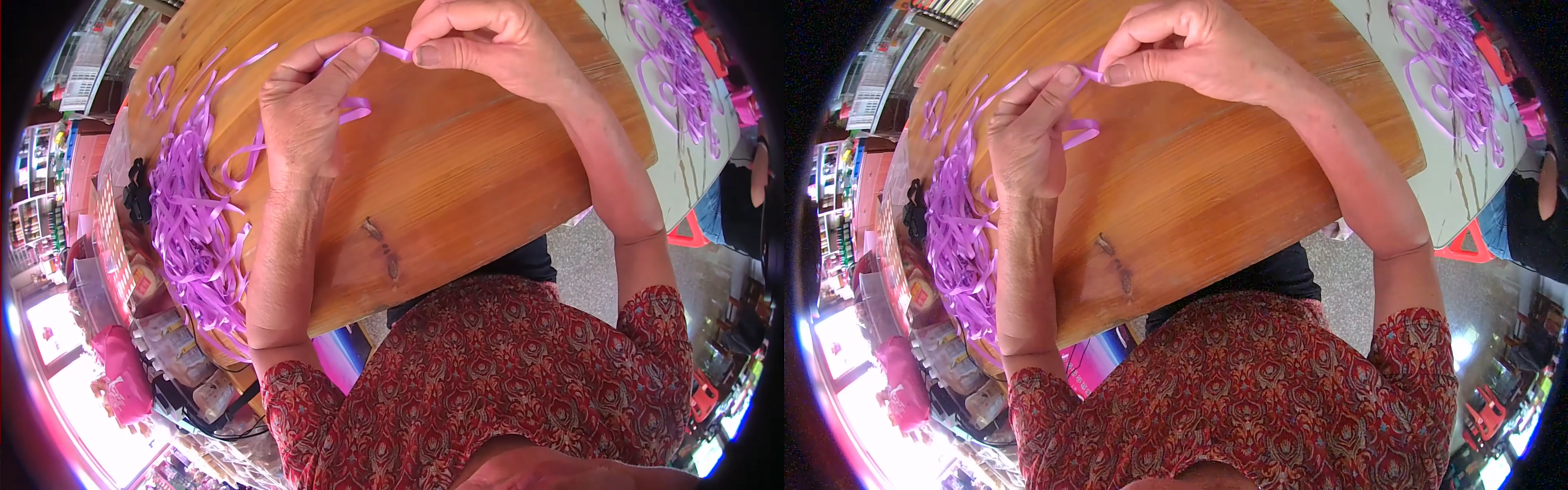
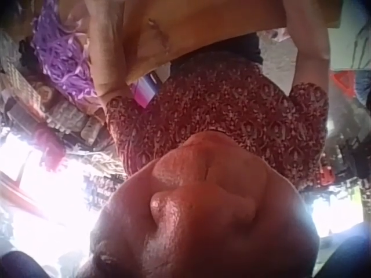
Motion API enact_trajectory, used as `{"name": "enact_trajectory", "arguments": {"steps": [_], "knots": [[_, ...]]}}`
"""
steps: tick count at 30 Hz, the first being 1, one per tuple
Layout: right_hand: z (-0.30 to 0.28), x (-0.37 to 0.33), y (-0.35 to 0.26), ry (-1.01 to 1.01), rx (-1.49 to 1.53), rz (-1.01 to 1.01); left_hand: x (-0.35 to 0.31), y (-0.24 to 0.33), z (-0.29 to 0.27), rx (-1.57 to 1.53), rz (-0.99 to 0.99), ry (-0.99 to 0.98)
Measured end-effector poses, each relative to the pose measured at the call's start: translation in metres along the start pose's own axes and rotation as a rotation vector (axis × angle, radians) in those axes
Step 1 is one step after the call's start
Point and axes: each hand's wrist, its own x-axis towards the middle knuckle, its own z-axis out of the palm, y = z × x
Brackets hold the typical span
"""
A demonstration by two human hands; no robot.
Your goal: Tying knots in purple plastic ribbons at a wooden table.
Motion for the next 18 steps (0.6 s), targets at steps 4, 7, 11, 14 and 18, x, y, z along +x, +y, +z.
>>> {"name": "enact_trajectory", "arguments": {"steps": [4, 7, 11, 14, 18], "knots": [[0.008, 0.000, -0.018, 0.028, 0.531, 0.886, -0.002, -0.009, 0.003, -0.108, -0.016, -0.003], [0.018, -0.005, -0.013, 0.165, 0.790, 0.954, -0.003, -0.014, 0.005, -0.275, 0.004, -0.073], [0.026, -0.002, -0.018, 0.335, 0.950, 0.887, -0.009, -0.017, 0.015, -0.276, 0.139, -0.010], [0.027, 0.002, -0.022, 0.307, 0.586, 0.752, -0.013, -0.019, 0.022, -0.240, 0.249, 0.018], [0.025, -0.001, 0.002, 0.211, -0.107, -0.062, -0.015, -0.021, 0.025, -0.311, 0.187, 0.024]]}}
